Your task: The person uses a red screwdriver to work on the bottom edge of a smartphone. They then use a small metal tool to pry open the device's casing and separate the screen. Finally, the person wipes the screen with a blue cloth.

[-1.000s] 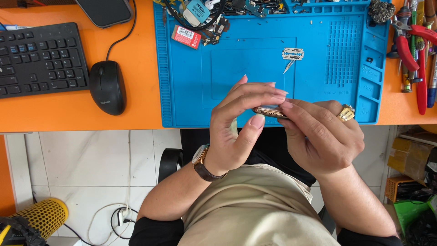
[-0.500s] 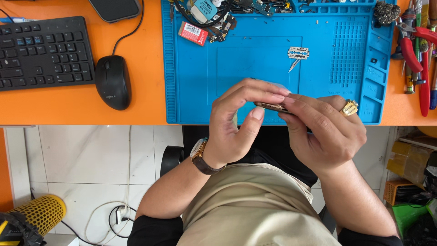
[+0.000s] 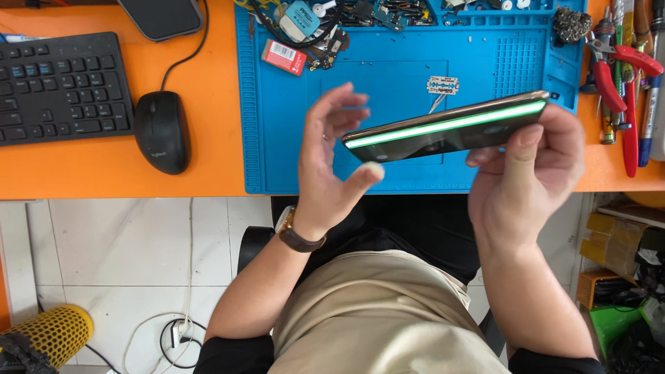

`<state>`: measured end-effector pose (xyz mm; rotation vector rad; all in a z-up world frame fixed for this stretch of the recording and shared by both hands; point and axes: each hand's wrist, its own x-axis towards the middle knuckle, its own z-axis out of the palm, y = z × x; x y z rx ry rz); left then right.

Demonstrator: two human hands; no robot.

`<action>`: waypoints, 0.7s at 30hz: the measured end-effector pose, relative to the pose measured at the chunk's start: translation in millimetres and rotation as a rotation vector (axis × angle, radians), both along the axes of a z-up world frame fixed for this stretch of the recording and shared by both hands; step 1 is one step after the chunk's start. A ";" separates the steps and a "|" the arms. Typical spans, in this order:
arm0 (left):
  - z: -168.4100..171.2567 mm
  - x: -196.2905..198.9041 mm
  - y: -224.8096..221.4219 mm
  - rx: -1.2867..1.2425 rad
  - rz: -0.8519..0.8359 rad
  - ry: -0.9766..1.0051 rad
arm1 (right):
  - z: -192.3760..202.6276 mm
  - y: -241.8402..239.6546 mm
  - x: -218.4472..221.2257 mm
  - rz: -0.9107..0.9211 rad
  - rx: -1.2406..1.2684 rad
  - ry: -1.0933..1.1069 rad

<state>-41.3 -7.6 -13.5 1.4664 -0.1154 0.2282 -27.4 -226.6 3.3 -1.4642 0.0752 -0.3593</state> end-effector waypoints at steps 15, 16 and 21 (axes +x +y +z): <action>14.4 -17.9 -4.6 -0.740 0.013 0.034 | 34.8 22.2 -1.0 0.838 -0.265 0.436; 21.3 -23.0 2.7 -0.865 -0.083 0.129 | 44.2 16.9 8.5 0.826 -0.585 0.344; 17.2 -46.8 1.9 -1.144 -0.136 0.357 | 58.3 6.2 35.4 0.659 -0.771 0.186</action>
